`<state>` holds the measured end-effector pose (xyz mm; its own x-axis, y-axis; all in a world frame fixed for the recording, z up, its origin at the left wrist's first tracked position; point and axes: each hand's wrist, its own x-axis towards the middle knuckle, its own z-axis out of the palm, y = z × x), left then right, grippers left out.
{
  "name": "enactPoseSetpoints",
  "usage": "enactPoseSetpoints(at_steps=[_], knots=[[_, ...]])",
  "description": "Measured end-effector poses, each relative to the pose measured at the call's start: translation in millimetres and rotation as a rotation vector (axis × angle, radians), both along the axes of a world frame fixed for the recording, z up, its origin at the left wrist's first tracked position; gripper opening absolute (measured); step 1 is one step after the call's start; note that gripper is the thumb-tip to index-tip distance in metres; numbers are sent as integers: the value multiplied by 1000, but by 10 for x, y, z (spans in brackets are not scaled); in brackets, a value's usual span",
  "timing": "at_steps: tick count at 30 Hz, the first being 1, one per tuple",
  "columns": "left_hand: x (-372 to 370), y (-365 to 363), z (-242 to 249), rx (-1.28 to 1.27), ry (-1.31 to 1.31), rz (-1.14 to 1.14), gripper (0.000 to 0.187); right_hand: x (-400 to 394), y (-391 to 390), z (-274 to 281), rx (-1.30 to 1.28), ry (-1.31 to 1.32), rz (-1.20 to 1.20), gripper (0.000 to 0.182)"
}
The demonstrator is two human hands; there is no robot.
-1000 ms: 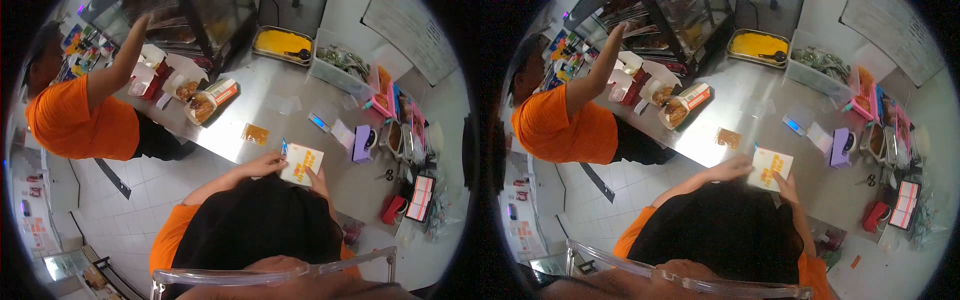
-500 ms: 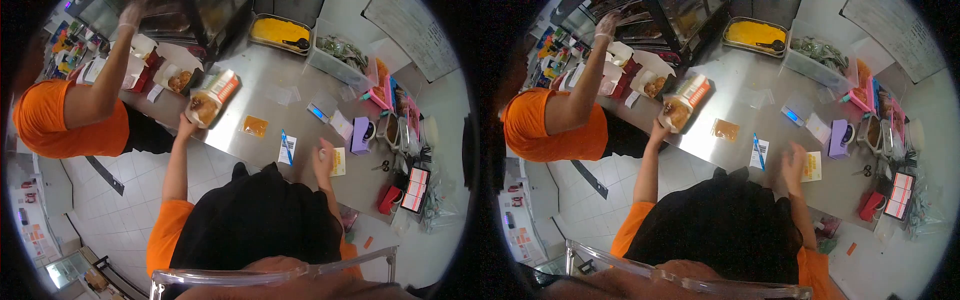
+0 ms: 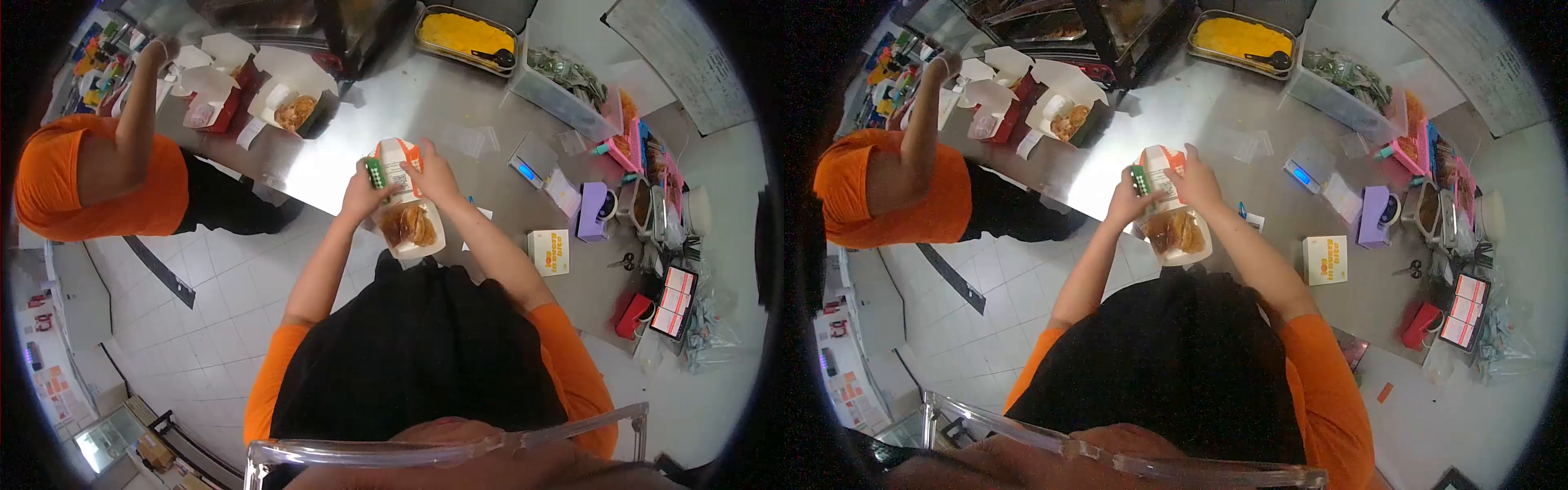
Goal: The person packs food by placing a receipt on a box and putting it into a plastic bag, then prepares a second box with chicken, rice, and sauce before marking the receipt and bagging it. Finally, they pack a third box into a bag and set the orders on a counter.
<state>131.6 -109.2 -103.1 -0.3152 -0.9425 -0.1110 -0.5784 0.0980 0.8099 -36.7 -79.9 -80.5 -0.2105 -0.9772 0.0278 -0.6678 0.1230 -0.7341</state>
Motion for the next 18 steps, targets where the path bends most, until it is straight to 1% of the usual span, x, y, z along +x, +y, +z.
enactPoseSetpoints(at_steps=[3, 4, 6, 7, 9, 10, 12, 13, 15, 18], knots=[[-53, -152, 182, -10, -231, -5, 55, -36, 14, 49, 39, 57, 40, 44], [-12, -88, 271, -131, -222, -44, 42, -86, 61, 81, 74, 50, 61, 45], [146, -45, 480, -150, -190, -237, 40, -243, 243, 141, 144, 35, 101, 47], [237, -23, 524, -161, -173, -333, 39, -316, 383, 98, 64, 40, 161, 45], [424, 65, 475, -401, -172, -526, 37, -403, 701, -92, -99, 50, 279, 43], [472, 151, 434, -523, -170, -625, 36, -397, 792, -184, -209, 125, 356, 38], [463, 498, 258, -467, -261, -431, 38, -412, 999, -363, -424, 274, 500, 29], [477, 666, 149, -441, -305, -338, 39, -375, 1107, -413, -364, 278, 494, 27], [527, 876, -77, 183, -638, -418, 42, -260, 1225, -485, -249, 288, 481, 25], [532, 1041, -435, 935, 240, -486, 45, -151, 1262, -465, -172, 45, 399, 39]])
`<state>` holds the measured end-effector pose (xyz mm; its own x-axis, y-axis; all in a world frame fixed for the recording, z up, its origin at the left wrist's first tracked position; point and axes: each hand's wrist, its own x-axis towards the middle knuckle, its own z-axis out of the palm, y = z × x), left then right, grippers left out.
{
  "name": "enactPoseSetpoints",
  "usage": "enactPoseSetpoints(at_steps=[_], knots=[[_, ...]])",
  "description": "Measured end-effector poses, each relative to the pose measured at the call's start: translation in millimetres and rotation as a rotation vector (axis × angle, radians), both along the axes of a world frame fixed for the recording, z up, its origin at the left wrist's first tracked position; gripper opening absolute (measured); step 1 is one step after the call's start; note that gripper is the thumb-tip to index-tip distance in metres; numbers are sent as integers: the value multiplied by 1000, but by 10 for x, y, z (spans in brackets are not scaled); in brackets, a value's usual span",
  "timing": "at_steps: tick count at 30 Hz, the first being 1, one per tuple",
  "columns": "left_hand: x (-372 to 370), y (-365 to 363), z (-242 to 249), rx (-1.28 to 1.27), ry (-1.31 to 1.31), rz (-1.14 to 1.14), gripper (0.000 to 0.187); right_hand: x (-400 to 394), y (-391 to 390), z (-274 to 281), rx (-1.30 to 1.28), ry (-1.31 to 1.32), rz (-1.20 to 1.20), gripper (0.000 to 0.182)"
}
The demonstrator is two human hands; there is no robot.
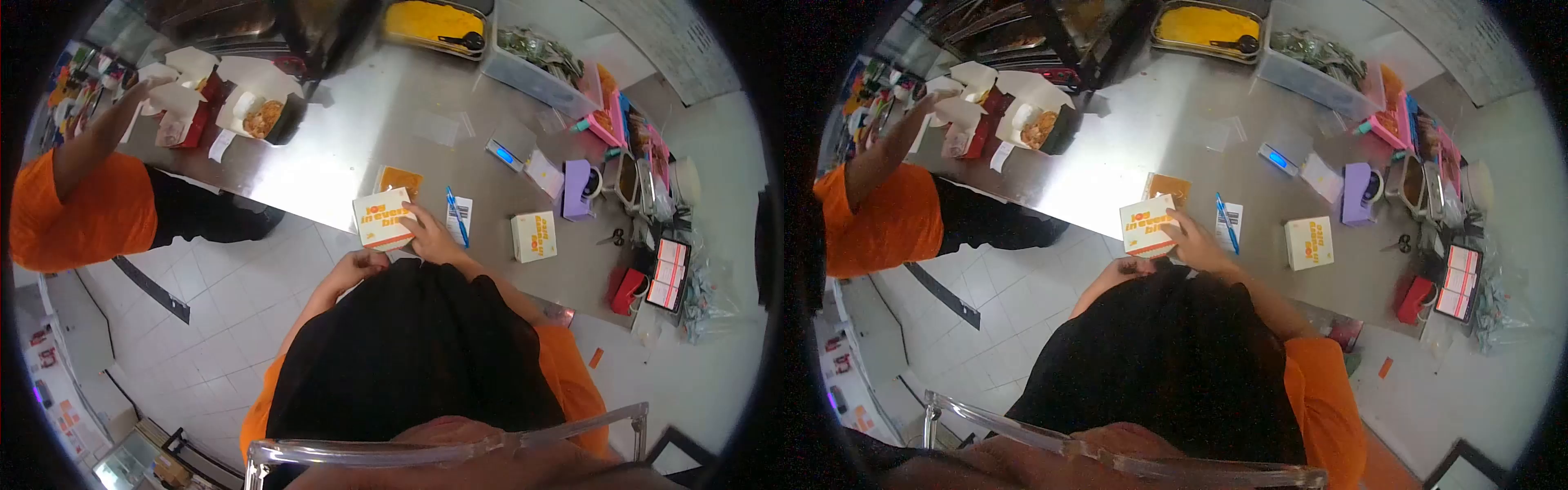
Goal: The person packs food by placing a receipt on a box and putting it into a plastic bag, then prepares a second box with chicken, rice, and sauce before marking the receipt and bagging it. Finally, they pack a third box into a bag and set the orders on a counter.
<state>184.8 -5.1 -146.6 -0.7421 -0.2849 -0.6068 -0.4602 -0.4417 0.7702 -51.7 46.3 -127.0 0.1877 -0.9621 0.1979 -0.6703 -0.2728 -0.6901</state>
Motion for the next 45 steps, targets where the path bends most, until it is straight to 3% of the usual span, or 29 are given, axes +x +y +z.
enactPoseSetpoints(at_steps=[3, 5, 6, 9, 12, 17, 18, 21, 24, 27, 30, 34, 36, 39, 43, 45], knots=[[-146, 264, -168, 143, 481, 464, 43, -64, 63, -186, -3, -52, -7, 48], [-167, 302, -29, 356, 360, 693, 44, -118, 108, -302, -31, 9, -9, 45], [-200, 308, 98, 461, 293, 807, 44, -146, 76, -275, -217, 148, 61, 45], [-288, 237, 207, 328, -46, 1000, 38, -96, -15, -138, -200, 49, 76, 46], [-153, 244, -119, -13, -140, 829, 30, -123, 37, -220, -193, -3, 68, 47], [-188, 266, -444, -539, 41, 930, 22, -61, 57, -319, -213, 127, 60, 44], [-196, 263, -466, -644, 80, 948, 22, 3, 28, -134, -193, 135, 50, 44], [-242, 243, 16, -364, -52, 895, 22, 185, -79, -82, -141, 188, 49, 46], [-215, 259, -187, -10, -21, 1019, 20, 214, -98, -112, -121, 278, 56, 49], [-182, 340, -392, 136, 207, 1155, 24, 277, -90, -211, -166, 403, 25, 52], [-120, 409, -688, -62, 109, 1201, 55, 199, -67, -57, -117, 382, 78, 51], [-170, 60, -50, -1052, -268, 501, 93, -237, 159, -20, -66, 171, -77, 49], [-340, -239, 429, -1410, -309, 101, 102, -549, 436, 57, 34, 390, -203, 55], [-568, -654, 321, -1298, -252, -153, 104, -862, 716, -96, 96, 485, -308, 49], [-831, -680, 694, -1034, -541, -317, 81, -914, 731, -179, 45, 476, -504, 40], [-771, -622, 635, -1072, -480, -226, 75, -847, 662, -174, -32, 513, -558, 37]])
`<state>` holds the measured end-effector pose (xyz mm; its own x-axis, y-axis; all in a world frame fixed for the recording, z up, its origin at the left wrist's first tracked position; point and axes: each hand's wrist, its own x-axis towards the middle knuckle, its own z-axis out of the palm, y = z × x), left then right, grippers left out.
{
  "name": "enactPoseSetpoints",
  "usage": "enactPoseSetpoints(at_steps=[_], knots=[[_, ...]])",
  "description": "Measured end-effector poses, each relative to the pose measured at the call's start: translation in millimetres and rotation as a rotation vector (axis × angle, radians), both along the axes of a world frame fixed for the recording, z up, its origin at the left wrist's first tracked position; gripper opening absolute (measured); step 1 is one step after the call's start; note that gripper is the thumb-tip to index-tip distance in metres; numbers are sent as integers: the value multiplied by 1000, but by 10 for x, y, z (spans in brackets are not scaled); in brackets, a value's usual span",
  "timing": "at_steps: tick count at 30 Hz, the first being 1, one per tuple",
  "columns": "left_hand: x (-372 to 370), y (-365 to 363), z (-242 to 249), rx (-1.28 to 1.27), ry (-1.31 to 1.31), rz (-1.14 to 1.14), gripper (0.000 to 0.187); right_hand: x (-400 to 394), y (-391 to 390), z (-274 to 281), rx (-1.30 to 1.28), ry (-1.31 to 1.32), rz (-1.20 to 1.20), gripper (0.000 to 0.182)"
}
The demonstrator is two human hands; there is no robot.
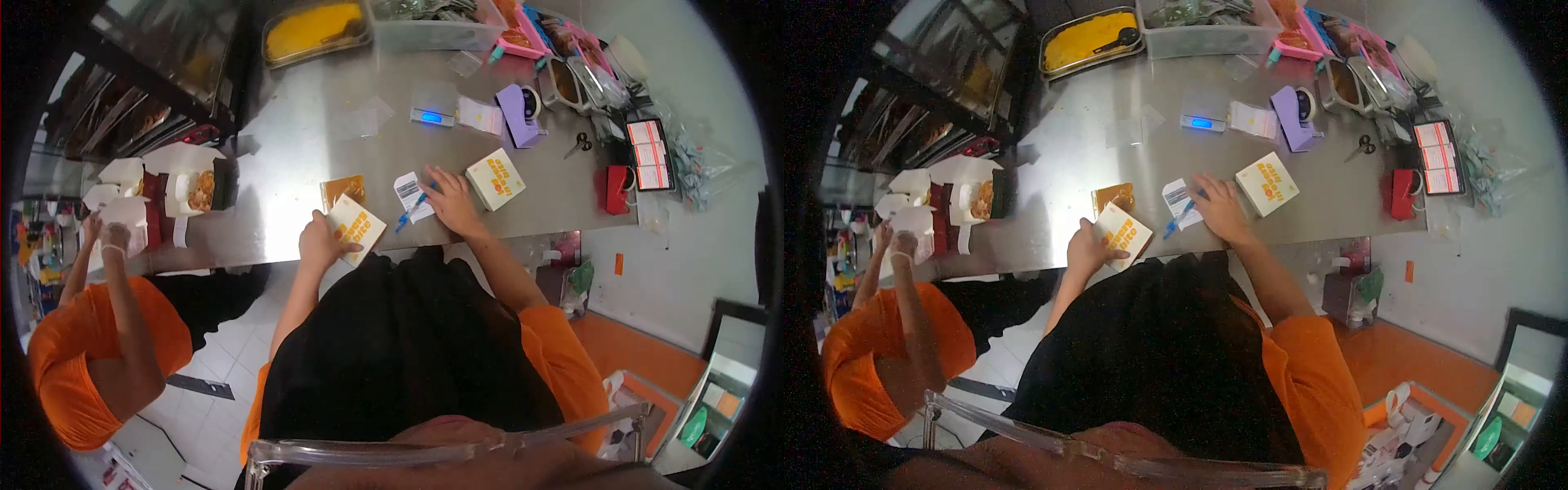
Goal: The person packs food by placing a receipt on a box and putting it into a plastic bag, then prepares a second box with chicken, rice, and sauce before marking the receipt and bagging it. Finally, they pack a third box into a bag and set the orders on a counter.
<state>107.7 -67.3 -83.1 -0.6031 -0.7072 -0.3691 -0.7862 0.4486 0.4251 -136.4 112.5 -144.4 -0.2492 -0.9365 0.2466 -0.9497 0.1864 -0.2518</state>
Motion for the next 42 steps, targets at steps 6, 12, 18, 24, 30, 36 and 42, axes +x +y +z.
enactPoseSetpoints(at_steps=[6, 12, 18, 24, 30, 36, 42], knots=[[146, 8, -360, 244, 223, 235, 85, 45, 109, -146, 46, -346, 160, 37], [97, 189, -347, 655, 510, 444, 50, -81, 21, -243, -150, -440, 102, 35], [-359, 463, -193, 820, 871, 695, 46, -431, -305, 9, -51, -410, -34, 24], [-1098, 988, -148, 759, 990, 634, 45, -515, 189, 994, -381, -382, 292, 25], [-1766, 1518, 225, 681, 1028, 487, 42, -908, 821, 1114, -310, -281, 387, 28], [-2116, 1745, 109, 565, 1028, 596, 45, -2293, 854, 404, -616, -317, -552, 34], [-2194, 1906, 253, 515, 1011, 667, 48, -2846, 758, 249, -277, -1676, -495, 21]])
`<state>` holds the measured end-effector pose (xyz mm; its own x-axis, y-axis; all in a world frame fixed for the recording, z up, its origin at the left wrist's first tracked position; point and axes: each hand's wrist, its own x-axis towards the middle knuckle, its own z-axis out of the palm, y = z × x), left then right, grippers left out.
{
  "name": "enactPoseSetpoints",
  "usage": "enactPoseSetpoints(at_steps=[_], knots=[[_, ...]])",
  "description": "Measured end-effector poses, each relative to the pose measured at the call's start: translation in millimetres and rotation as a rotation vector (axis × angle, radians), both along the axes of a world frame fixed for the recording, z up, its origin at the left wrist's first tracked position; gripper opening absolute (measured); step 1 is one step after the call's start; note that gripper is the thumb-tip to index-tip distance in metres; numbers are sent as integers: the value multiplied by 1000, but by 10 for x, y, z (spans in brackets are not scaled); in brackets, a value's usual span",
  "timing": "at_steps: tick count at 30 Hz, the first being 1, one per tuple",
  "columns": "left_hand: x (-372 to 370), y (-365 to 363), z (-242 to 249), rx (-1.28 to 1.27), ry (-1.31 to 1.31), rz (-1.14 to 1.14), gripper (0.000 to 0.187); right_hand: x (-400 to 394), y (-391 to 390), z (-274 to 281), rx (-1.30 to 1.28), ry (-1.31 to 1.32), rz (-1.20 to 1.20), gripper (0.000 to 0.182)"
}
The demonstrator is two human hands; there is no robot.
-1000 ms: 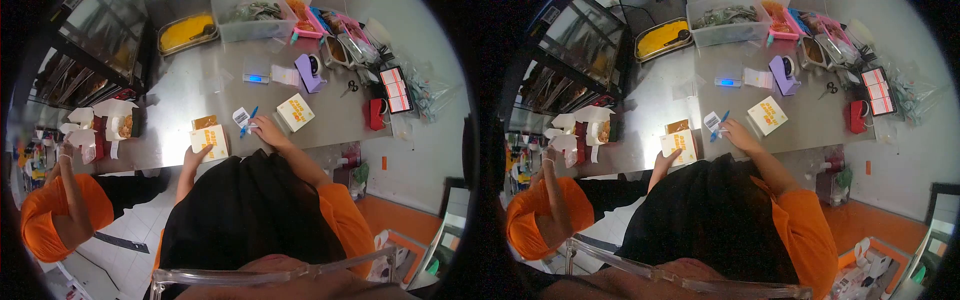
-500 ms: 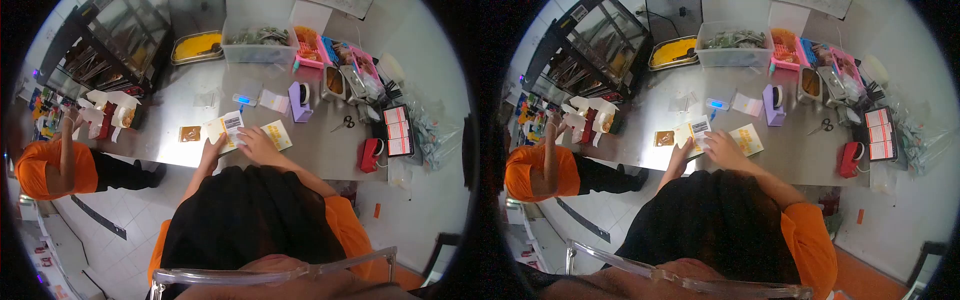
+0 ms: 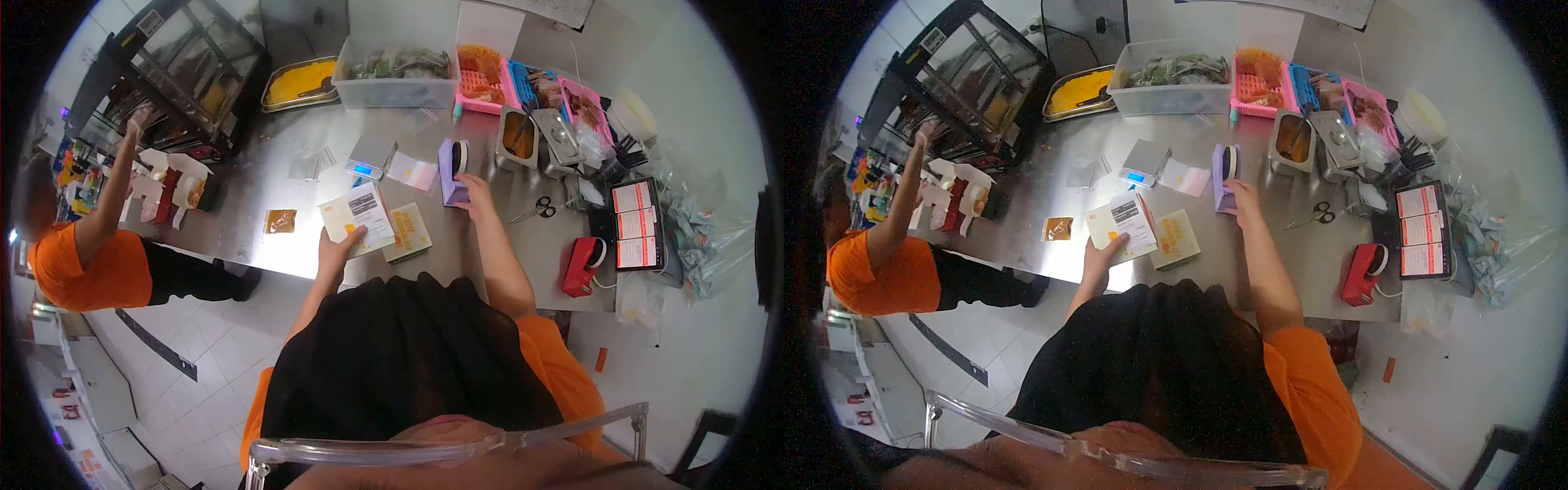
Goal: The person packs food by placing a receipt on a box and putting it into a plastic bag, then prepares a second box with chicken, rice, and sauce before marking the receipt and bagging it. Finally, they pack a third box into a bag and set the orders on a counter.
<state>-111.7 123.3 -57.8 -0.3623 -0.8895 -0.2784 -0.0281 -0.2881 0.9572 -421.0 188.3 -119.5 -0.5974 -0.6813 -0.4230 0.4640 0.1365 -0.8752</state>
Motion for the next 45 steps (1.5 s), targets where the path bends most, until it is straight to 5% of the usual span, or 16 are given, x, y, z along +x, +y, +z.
enactPoseSetpoints(at_steps=[2, 5, 9, 12, 16, 18, 21, 24, 27, 32, 34, 36, 38, 40, 43, 45], knots=[[-3, -2, -20, -5, -17, 21, 49, 161, 128, -99, -222, 12, -134, 17], [-20, -21, -35, -17, -10, 14, 50, 221, 246, -864, -155, 684, -196, 20], [-73, -32, -7, -29, 2, -16, 53, 19, 246, -666, -123, 187, -342, 11], [-74, -12, -20, -92, -65, -40, 57, -53, 476, -474, 112, 253, -118, 13], [-104, 12, 22, -130, -95, -73, 62, 482, 533, 633, -114, 260, 703, 23], [-124, 59, -3, -185, -117, -93, 61, 712, 384, 1045, -135, 571, 915, 29], [-191, 137, 124, -208, -147, -151, 59, 719, 112, 1059, -115, 1116, 935, 36], [-125, 158, 223, -46, -32, -239, 56, 646, 36, 1086, 81, 984, 1034, 43], [-46, 204, 141, 115, 112, -290, 54, 714, -1, 487, -273, 586, 875, 40], [-25, 348, -48, 422, 263, -278, 51, 1228, 189, 167, -347, -293, 499, 36], [-46, 359, -48, 416, 278, -287, 51, 1223, 195, 84, -344, -101, 308, 35], [-83, 350, -18, 329, 252, -308, 50, 930, 77, -277, -236, 604, 56, 36], [-121, 345, 71, 163, 185, -331, 49, 647, 62, -102, 85, 1206, -489, 37], [-146, 391, 272, 132, 164, -322, 48, 204, -90, -423, 511, 1135, -171, 29], [-153, 409, 324, 72, 122, -284, 47, -2, -43, -145, 107, 64, 11, 26], [-140, 398, 264, 51, 115, -254, 46, 64, 70, -183, -119, -7, -104, 23]])
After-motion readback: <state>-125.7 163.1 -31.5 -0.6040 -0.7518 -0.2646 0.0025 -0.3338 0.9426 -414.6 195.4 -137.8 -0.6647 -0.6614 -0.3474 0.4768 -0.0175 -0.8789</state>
